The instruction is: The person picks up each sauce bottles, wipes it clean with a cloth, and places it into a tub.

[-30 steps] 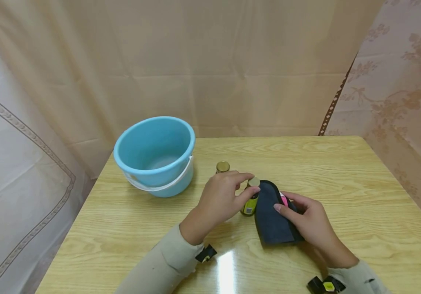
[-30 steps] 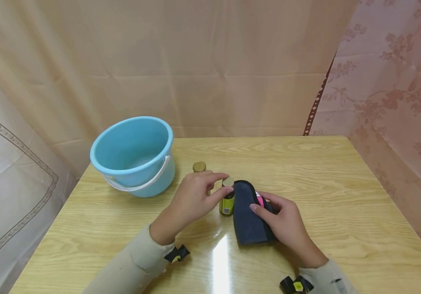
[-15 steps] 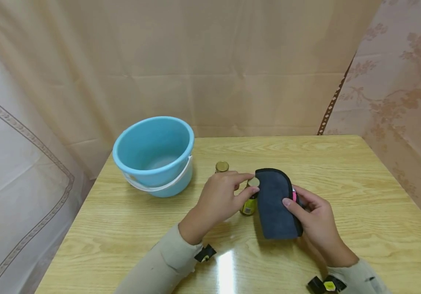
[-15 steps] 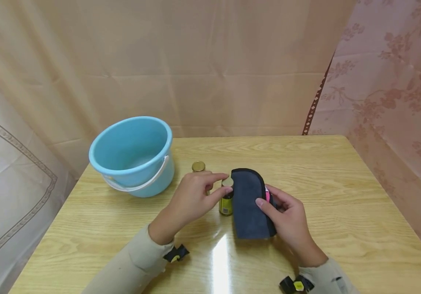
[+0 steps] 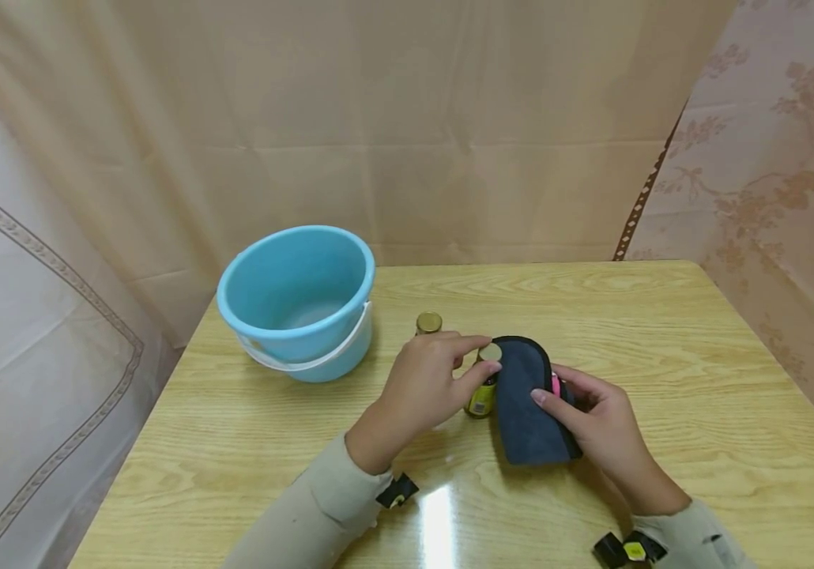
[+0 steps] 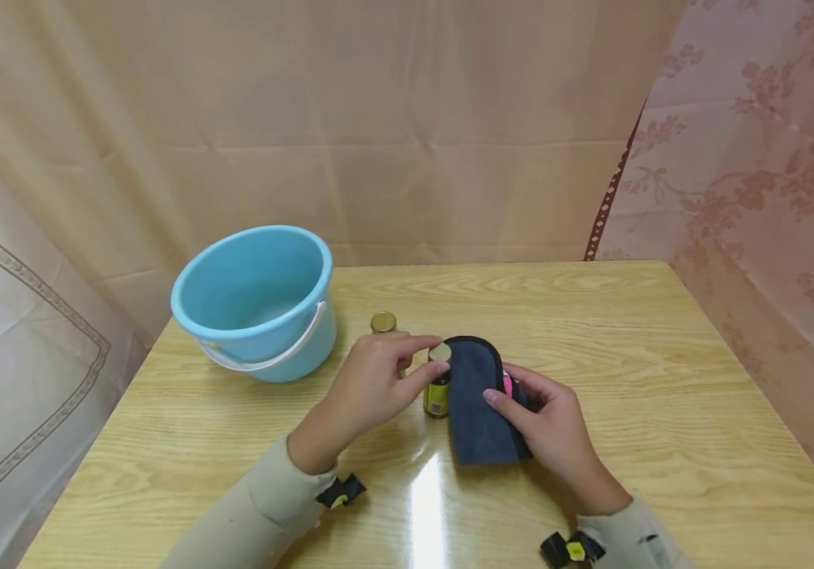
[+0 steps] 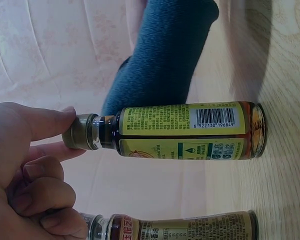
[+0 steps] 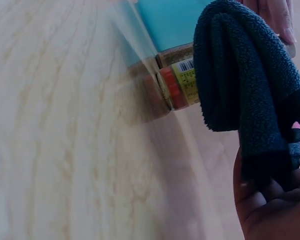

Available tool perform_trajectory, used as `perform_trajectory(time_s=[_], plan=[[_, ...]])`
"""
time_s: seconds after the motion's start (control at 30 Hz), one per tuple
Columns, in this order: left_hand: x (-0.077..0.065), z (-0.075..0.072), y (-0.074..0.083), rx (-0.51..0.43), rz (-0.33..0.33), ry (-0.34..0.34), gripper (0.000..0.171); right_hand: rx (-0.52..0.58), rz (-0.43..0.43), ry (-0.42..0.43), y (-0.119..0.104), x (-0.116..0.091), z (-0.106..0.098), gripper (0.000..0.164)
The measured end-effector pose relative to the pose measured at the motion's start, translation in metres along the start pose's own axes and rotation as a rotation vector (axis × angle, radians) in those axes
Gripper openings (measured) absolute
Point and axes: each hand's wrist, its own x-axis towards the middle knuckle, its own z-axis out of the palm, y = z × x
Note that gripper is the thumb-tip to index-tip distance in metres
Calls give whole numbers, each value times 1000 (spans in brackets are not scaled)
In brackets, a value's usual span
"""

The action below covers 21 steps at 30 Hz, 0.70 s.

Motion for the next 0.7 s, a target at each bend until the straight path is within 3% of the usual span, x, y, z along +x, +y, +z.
perform_trajectory(time_s=[0.7], plan=[[0,-1,-1,-42,-30,-39,41,-262,59,-40,7,4,0,48]])
